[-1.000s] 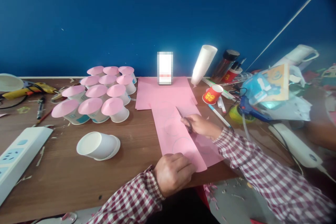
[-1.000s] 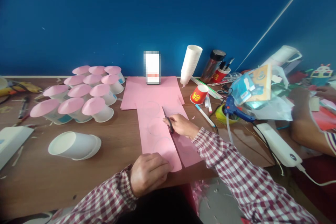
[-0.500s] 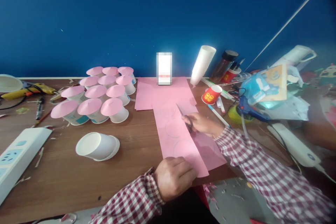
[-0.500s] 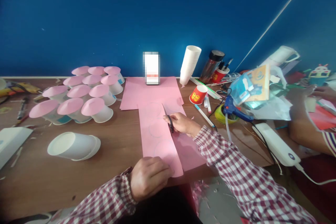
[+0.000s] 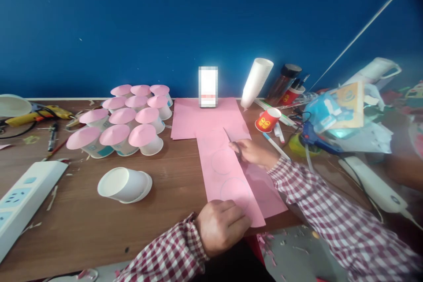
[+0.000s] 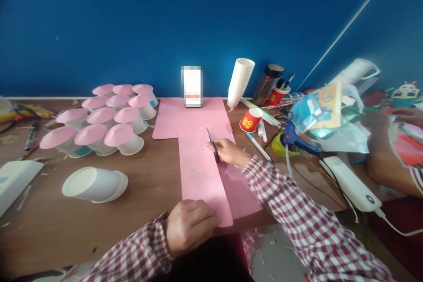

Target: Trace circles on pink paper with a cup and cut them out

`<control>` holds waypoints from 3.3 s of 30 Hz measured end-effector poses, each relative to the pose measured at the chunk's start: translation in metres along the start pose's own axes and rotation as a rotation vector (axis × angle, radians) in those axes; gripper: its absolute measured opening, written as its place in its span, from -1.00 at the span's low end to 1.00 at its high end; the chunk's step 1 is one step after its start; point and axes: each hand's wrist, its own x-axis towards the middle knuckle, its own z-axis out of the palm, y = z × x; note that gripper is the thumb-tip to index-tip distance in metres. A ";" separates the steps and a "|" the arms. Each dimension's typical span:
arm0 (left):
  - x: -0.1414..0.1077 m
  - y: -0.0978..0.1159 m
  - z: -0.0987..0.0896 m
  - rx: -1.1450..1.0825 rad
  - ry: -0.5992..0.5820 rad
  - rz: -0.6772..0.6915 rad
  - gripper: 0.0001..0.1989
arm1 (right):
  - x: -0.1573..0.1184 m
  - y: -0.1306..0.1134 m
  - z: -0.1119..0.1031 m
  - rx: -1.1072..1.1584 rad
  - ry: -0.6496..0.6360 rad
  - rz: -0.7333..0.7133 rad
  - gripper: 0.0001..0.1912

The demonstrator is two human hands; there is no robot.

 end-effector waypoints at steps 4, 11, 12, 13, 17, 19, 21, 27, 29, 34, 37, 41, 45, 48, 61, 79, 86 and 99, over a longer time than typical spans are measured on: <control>0.000 0.000 0.000 0.004 0.000 0.003 -0.82 | 0.001 0.003 0.000 -0.028 0.010 -0.033 -0.47; -0.001 -0.001 0.001 0.012 -0.010 0.002 -0.84 | 0.003 0.006 0.000 -0.059 -0.001 -0.067 -0.48; -0.001 -0.001 0.002 0.014 -0.014 0.003 -0.84 | 0.003 0.006 0.000 -0.050 0.003 -0.063 -0.49; -0.002 -0.001 0.002 0.016 -0.018 0.004 -0.83 | 0.003 0.006 0.000 -0.037 0.011 -0.058 -0.49; -0.002 0.000 0.002 0.028 -0.035 0.009 -0.83 | 0.006 0.006 -0.001 -0.004 0.050 -0.039 -0.51; -0.002 0.000 0.001 0.029 -0.043 0.011 -0.83 | 0.008 0.007 -0.001 -0.012 0.051 -0.034 -0.51; -0.001 0.000 0.001 0.027 -0.050 0.015 -0.83 | 0.011 0.008 -0.002 -0.017 0.058 -0.032 -0.51; -0.003 -0.001 0.003 0.033 -0.061 0.015 -0.81 | 0.009 -0.004 -0.003 -0.036 0.081 -0.027 -0.50; -0.004 -0.002 0.004 0.034 -0.069 0.014 -0.80 | 0.005 -0.014 -0.004 -0.056 0.119 0.003 -0.51; -0.001 -0.001 0.002 0.052 -0.078 -0.007 -0.80 | -0.004 -0.015 -0.009 0.013 0.208 0.017 -0.56; 0.000 -0.001 0.000 0.074 -0.089 -0.032 -0.80 | -0.011 0.004 -0.015 0.059 0.222 -0.014 -0.61; -0.006 -0.005 -0.008 0.092 -0.096 -0.090 -0.84 | -0.036 0.024 -0.026 -0.117 0.251 -0.033 -0.68; -0.026 -0.008 -0.028 0.126 -0.097 -0.155 -0.83 | -0.075 0.033 -0.026 -0.427 0.316 -0.012 -0.72; -0.046 -0.007 -0.044 0.276 -0.088 -0.377 -0.75 | -0.105 0.044 -0.019 -0.552 0.326 0.043 -0.77; -0.061 0.019 -0.034 0.428 -0.084 -0.551 -0.68 | -0.186 0.058 0.026 -0.707 0.231 -0.322 -0.39; -0.028 -0.054 -0.040 0.623 -0.096 -0.777 -0.58 | -0.105 0.006 0.006 -0.515 0.574 -0.197 -0.72; -0.015 -0.062 -0.047 0.675 -0.305 -0.991 -0.58 | -0.055 -0.004 0.022 -0.290 0.472 -0.265 -0.78; 0.009 -0.054 -0.074 0.365 -0.128 -0.912 -0.65 | -0.048 0.026 -0.025 -0.049 0.736 -0.334 -0.62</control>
